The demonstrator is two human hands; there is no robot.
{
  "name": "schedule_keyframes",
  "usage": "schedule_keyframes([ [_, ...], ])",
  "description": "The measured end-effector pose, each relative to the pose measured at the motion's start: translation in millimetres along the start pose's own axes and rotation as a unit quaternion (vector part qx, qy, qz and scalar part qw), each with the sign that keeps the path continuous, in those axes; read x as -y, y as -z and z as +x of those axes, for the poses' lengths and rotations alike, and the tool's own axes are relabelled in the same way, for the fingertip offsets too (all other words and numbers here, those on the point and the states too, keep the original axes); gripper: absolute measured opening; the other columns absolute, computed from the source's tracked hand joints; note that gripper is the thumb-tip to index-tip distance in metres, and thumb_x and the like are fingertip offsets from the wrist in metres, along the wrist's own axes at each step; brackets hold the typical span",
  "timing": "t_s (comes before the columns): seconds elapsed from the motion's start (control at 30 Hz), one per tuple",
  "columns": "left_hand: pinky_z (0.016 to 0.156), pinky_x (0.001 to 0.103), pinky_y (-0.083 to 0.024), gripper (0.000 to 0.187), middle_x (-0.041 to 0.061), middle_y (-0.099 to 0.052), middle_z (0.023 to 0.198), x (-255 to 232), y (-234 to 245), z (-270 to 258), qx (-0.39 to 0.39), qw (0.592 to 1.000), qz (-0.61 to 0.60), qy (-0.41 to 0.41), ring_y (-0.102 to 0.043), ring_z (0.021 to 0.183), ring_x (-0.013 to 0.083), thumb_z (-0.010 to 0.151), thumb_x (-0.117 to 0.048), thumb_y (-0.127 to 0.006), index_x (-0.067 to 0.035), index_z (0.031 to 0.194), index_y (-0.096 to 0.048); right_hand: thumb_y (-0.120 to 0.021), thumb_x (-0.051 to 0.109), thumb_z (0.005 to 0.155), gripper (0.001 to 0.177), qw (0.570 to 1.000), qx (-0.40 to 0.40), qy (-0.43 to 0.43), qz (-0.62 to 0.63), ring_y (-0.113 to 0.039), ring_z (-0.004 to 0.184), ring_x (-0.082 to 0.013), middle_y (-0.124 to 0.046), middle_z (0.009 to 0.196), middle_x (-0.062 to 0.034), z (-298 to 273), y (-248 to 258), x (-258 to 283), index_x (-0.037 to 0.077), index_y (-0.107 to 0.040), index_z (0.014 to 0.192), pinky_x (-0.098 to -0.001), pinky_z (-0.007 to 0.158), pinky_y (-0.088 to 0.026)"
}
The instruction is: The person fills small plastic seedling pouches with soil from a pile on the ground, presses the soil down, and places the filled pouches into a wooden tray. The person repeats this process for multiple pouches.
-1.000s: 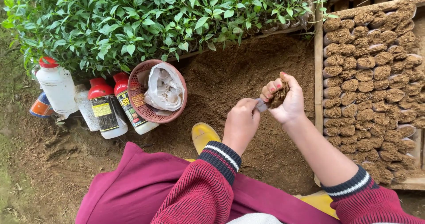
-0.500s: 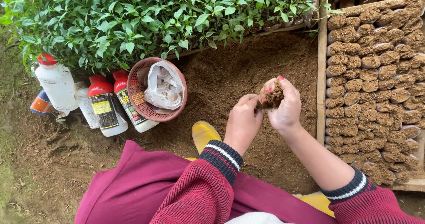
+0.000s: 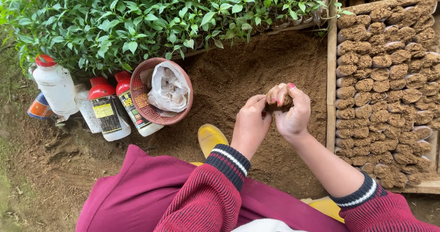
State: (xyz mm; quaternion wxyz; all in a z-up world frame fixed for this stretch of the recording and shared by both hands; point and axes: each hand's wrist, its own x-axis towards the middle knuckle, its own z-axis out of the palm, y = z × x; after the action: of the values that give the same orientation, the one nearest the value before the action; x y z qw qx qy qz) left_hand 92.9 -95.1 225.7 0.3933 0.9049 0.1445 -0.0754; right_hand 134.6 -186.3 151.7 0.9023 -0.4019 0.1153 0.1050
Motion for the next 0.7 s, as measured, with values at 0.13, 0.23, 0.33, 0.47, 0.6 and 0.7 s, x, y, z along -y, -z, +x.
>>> schedule_keyframes([
  [0.13,0.078,0.027,-0.066,0.031,0.016,-0.068,0.116,1.8,1.1,0.0,0.008,1.000,-0.013,0.014,-0.073,0.101,0.0304,0.084,0.003,-0.070,0.008,0.115,-0.069,-0.047,0.020,0.102,0.048,0.999,-0.005,-0.031,0.037,-0.050,0.061,-0.0279,-0.048,0.059,-0.0165,5.3,-0.7,8.7,0.005,-0.050,0.057,-0.0379,0.062,-0.045],
  [0.23,0.077,0.029,-0.066,0.034,0.018,-0.067,0.117,6.7,2.2,-1.1,-0.009,1.000,-0.020,-0.009,-0.072,0.103,0.0322,0.084,0.004,-0.069,0.009,0.117,-0.068,-0.047,0.023,0.102,0.039,0.988,-0.019,-0.132,0.082,-0.054,0.062,-0.0219,-0.051,0.063,-0.0088,17.5,14.9,12.3,0.008,-0.056,0.067,-0.0333,0.059,-0.045],
  [0.33,0.081,0.029,-0.065,0.035,0.019,-0.066,0.120,6.6,3.7,-1.4,-0.009,1.000,-0.021,-0.013,-0.071,0.106,0.0309,0.085,0.004,-0.067,0.008,0.120,-0.066,-0.063,0.018,0.097,0.019,0.979,-0.031,-0.162,-0.119,-0.063,0.064,-0.0156,-0.064,0.072,-0.0107,25.7,33.1,16.2,0.002,-0.068,0.088,-0.0244,0.053,-0.046],
  [0.47,0.079,0.027,-0.065,0.036,0.017,-0.067,0.120,9.7,-0.6,-0.6,-0.013,0.999,-0.023,-0.035,-0.071,0.107,0.0288,0.085,0.006,-0.067,0.007,0.121,-0.067,-0.078,0.005,0.084,0.026,0.913,0.073,-0.228,-0.330,-0.060,0.075,-0.0138,-0.063,0.090,-0.0066,16.2,40.4,19.9,-0.001,-0.067,0.107,-0.0229,0.058,-0.048],
  [0.6,0.078,0.024,-0.065,0.036,0.015,-0.068,0.118,18.6,-16.3,0.5,-0.011,0.998,-0.015,-0.063,-0.071,0.107,0.0272,0.084,0.007,-0.068,0.004,0.119,-0.069,-0.080,0.003,0.076,0.028,0.887,0.096,-0.107,-0.438,-0.061,0.090,-0.0187,-0.063,0.091,-0.0085,12.8,62.8,-3.6,0.006,-0.068,0.101,-0.0334,0.073,-0.050],
  [0.7,0.077,0.026,-0.065,0.035,0.017,-0.068,0.117,4.8,-4.1,-0.4,-0.023,0.998,-0.026,-0.050,-0.071,0.106,0.0283,0.084,0.007,-0.067,0.006,0.119,-0.068,-0.071,-0.003,0.076,0.024,0.894,0.087,-0.149,-0.413,-0.059,0.081,-0.0134,-0.059,0.086,-0.0068,12.9,41.2,13.7,0.005,-0.066,0.098,-0.0269,0.066,-0.050],
])
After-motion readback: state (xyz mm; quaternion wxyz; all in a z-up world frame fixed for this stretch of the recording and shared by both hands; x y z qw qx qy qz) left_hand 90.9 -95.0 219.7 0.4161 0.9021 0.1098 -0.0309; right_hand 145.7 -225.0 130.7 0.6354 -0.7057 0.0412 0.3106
